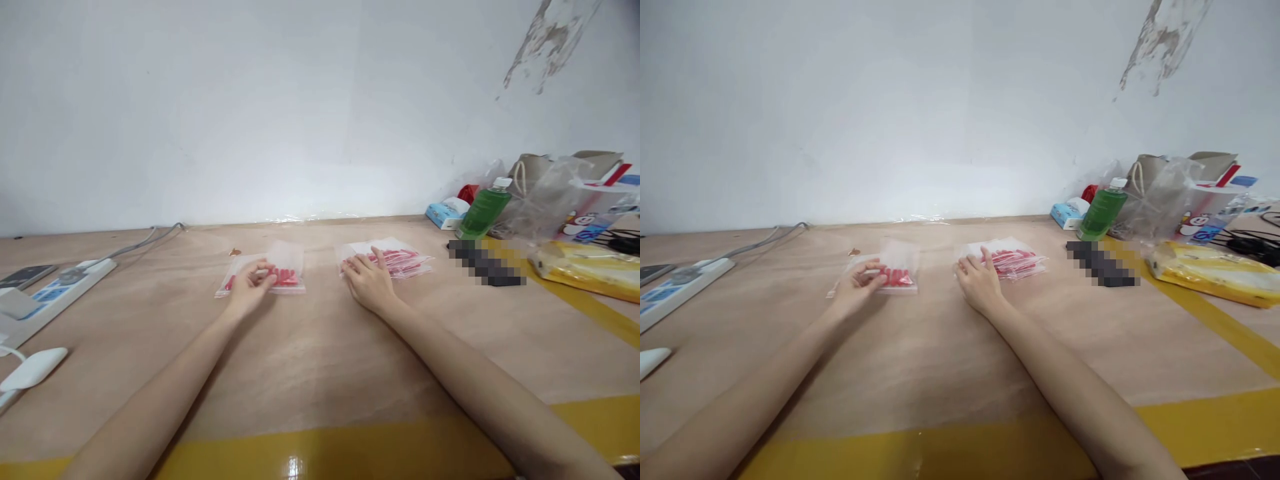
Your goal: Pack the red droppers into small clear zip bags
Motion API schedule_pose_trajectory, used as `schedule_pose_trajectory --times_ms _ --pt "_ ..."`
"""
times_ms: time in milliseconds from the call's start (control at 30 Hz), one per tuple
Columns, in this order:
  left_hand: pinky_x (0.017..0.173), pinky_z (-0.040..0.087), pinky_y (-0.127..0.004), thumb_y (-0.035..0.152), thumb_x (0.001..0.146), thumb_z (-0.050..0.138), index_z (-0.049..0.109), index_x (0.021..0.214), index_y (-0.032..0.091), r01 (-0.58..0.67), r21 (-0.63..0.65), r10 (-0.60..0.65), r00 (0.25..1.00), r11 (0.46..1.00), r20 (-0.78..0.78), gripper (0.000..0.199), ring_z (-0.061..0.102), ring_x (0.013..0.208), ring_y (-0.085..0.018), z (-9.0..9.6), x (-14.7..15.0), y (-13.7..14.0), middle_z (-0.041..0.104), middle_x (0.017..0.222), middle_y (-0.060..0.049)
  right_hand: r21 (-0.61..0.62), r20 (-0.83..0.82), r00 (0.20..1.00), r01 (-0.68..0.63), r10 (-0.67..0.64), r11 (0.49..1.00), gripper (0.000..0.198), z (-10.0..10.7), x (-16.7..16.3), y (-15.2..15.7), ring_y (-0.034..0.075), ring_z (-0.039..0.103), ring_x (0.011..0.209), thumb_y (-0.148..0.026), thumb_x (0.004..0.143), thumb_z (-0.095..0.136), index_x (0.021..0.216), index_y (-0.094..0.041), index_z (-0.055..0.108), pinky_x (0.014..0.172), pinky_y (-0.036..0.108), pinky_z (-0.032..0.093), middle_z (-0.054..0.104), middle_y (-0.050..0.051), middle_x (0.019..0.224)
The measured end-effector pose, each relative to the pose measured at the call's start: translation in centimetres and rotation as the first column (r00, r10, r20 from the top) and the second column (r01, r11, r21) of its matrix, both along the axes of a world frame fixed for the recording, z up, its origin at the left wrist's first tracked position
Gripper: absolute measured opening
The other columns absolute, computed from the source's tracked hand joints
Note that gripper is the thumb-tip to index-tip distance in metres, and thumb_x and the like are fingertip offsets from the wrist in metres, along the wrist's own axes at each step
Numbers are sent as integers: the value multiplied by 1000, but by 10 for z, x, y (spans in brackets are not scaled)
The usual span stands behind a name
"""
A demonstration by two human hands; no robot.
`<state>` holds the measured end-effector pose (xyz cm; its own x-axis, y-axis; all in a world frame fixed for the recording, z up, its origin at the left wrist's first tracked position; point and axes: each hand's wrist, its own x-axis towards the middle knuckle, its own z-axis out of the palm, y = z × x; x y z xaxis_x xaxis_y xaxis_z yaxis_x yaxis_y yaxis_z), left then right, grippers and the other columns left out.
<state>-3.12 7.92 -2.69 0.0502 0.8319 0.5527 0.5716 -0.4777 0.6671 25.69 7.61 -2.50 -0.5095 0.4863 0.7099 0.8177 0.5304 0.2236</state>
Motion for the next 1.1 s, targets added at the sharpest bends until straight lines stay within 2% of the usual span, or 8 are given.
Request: schedule_pose_trajectory --times_ms 100,233,367,500,567,767,900,1100 --pt "55 51 -25 50 80 54 57 94 14 -69 -6 69 997 998 -15 39 63 63 -14 5 -34 9 63 102 -10 24 88 994 68 -70 997 25 0 2 10 25 47 103 -10 83 43 99 -12 61 102 54 14 62 12 99" --pt "53 49 -24 38 87 51 56 98 12 -124 -16 121 985 992 -124 29 58 57 -11 3 -65 12 62 73 -1 50 158 983 92 -99 995 25 -3 -1 21 25 50 97 -5 80 43 87 -13 66 104 52 15 65 9 79" --pt "61 50 -28 33 83 57 61 88 14 -208 110 227 950 972 -214 20 57 72 -14 4 -71 10 58 95 -5 -3 122 992 6 -5 1000 27 -6 -9 25 20 55 79 -6 83 42 82 -19 66 105 53 12 67 4 70" --pt "90 37 -50 27 80 59 61 91 16 -275 324 358 904 905 -233 16 45 106 -30 7 -46 -2 44 123 -11 -78 73 993 -89 94 993 26 -12 -28 22 15 58 72 -8 83 43 91 -20 64 105 52 8 70 2 81" --pt "95 33 -51 26 80 58 62 91 18 -193 367 311 904 910 -295 14 43 111 -30 6 -22 -12 46 122 -10 -123 69 986 -143 152 982 27 -15 -39 20 14 60 73 -9 83 43 97 -20 62 105 50 10 70 2 88" --pt "88 47 -34 27 82 57 55 111 19 234 263 -63 846 936 -530 31 54 104 -21 -4 40 -28 53 118 -9 -241 24 937 -332 348 912 36 -13 -48 8 17 59 92 -16 86 41 121 -12 48 96 38 30 66 9 102" --pt "83 51 -32 28 85 53 56 112 19 306 280 -93 808 910 -582 28 60 96 -19 -5 41 -21 60 111 -8 -291 -29 913 -398 408 870 39 -4 -20 1 18 52 103 -25 84 47 122 -15 46 87 34 36 59 10 112" --pt "83 52 -29 29 88 49 65 99 21 385 294 -107 746 875 -657 21 64 89 -17 -5 31 -13 64 107 -4 -200 -27 949 -312 313 929 17 -8 6 5 15 54 81 -22 85 47 90 -20 64 79 32 32 65 4 83"
